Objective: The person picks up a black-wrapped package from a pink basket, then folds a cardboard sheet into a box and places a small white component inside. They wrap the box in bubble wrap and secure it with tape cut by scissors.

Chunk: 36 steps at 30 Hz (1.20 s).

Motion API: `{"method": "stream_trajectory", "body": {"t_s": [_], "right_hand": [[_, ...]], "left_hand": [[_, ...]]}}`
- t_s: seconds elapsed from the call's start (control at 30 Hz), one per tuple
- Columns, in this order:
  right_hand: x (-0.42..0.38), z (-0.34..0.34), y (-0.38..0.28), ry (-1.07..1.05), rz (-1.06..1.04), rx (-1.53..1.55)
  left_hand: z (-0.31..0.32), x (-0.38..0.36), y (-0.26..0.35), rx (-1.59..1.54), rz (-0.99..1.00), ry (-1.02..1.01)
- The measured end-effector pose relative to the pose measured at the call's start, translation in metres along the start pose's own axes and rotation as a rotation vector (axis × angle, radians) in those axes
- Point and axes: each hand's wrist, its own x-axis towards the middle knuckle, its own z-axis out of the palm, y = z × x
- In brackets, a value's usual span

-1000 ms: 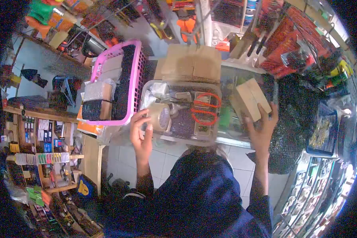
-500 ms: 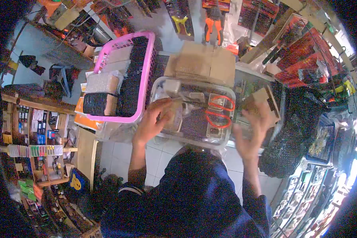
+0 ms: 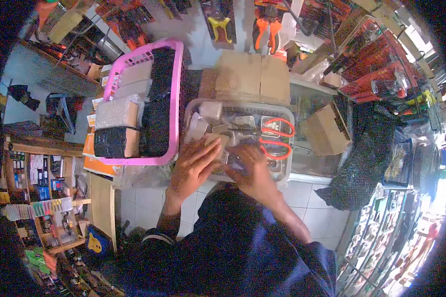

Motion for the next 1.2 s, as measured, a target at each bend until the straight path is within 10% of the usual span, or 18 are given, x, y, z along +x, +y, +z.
{"method": "stream_trajectory", "body": {"t_s": [0.3, 1.2], "right_hand": [[-0.004, 0.031, 0.011, -0.058, 0.088, 0.085], [-0.006, 0.032, 0.021, -0.008, -0.078, 0.026]], "left_hand": [[0.019, -0.014, -0.005, -0.135, -0.277, 0.302], [-0.025, 0.017, -0.002, -0.176, -0.271, 0.054]]}}
